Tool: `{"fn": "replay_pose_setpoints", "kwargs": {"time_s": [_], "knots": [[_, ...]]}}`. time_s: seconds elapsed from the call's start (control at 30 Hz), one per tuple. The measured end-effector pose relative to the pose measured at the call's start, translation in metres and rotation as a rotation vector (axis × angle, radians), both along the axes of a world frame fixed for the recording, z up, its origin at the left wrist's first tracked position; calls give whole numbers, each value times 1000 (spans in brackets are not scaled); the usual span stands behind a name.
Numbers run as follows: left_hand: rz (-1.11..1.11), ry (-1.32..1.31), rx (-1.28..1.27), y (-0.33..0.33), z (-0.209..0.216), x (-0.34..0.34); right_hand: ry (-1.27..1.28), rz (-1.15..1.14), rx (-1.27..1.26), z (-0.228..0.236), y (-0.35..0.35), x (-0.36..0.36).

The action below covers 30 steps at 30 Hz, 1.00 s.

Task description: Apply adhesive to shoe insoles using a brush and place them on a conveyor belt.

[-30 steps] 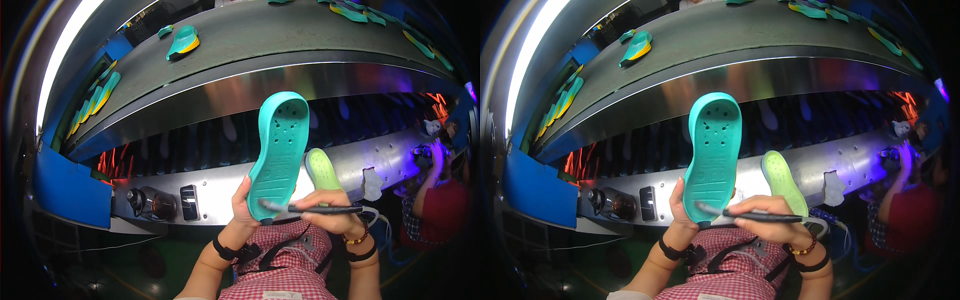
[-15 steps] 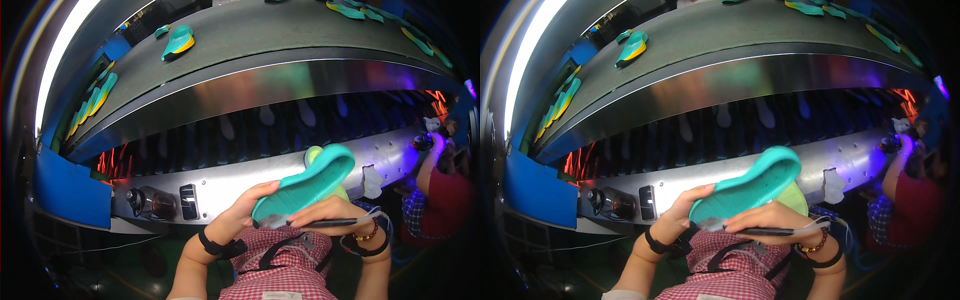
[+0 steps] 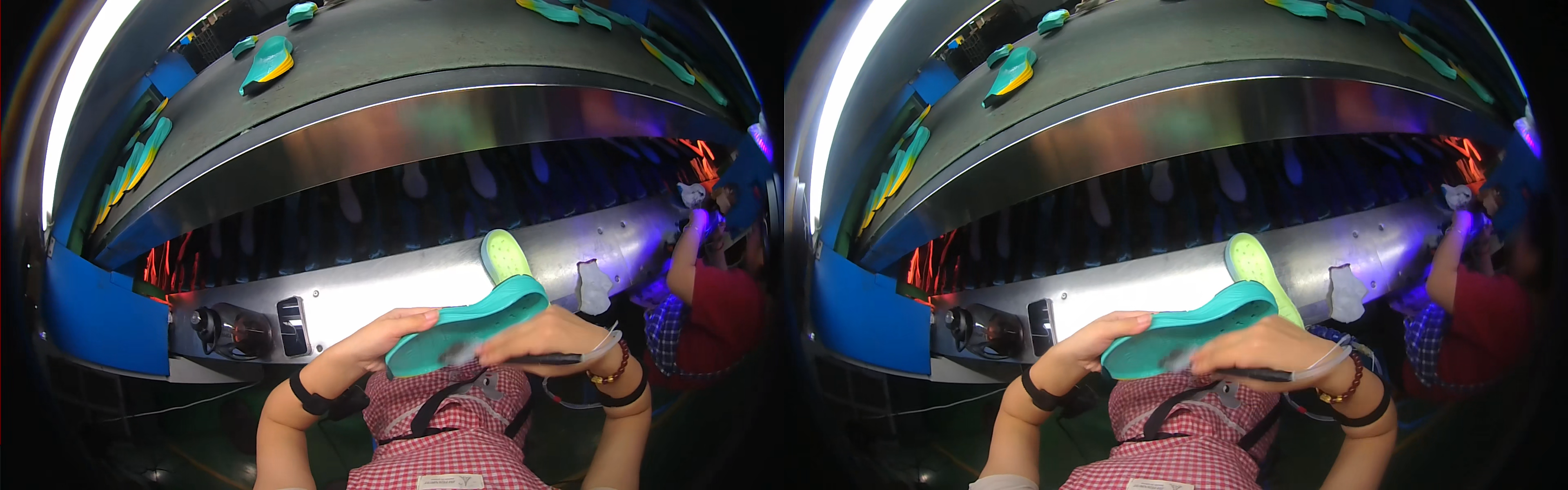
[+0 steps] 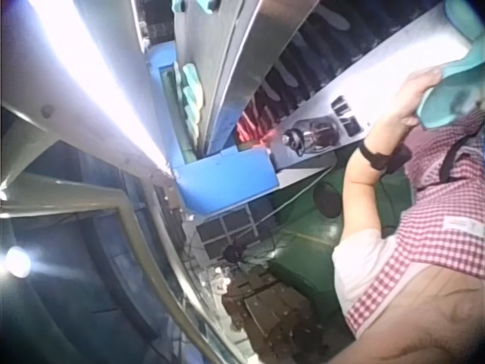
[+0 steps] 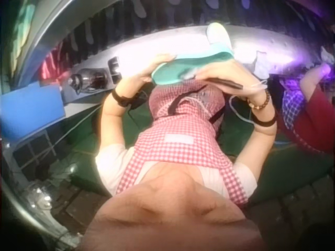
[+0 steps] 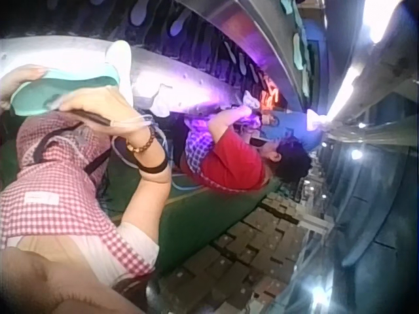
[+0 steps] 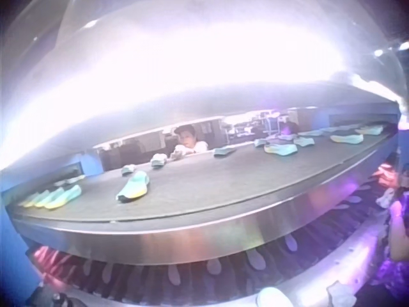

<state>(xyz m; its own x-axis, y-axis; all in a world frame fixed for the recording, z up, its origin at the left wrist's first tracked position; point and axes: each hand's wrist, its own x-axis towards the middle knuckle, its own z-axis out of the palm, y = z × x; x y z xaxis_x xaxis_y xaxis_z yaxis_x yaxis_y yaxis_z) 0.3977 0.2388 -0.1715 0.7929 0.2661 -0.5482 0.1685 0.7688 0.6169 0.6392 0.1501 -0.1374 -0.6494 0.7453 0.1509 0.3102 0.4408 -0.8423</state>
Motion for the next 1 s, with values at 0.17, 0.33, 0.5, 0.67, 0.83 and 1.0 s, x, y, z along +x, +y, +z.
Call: {"fn": "replay_pose_setpoints", "kwargs": {"time_s": [0.17, 0.33, 0.5, 0.67, 0.83, 1.0], "knots": [[31, 21, 32, 1, -9, -2, -222, 27, -33, -6, -4, 5], [84, -28, 43, 3, -4, -9, -44, -146, 19, -12, -1, 17], [145, -25, 101, 7, -3, -11, -237, -63, -14, -24, -10, 15], [187, -245, 28, 1, -1, 12, 150, -324, -254, -11, -1, -7], [226, -217, 267, -7, -20, 27, 254, -611, -312, -12, 13, -27], [250, -143, 388, -10, -27, 33, 300, -684, -431, -22, 18, -26]]}}
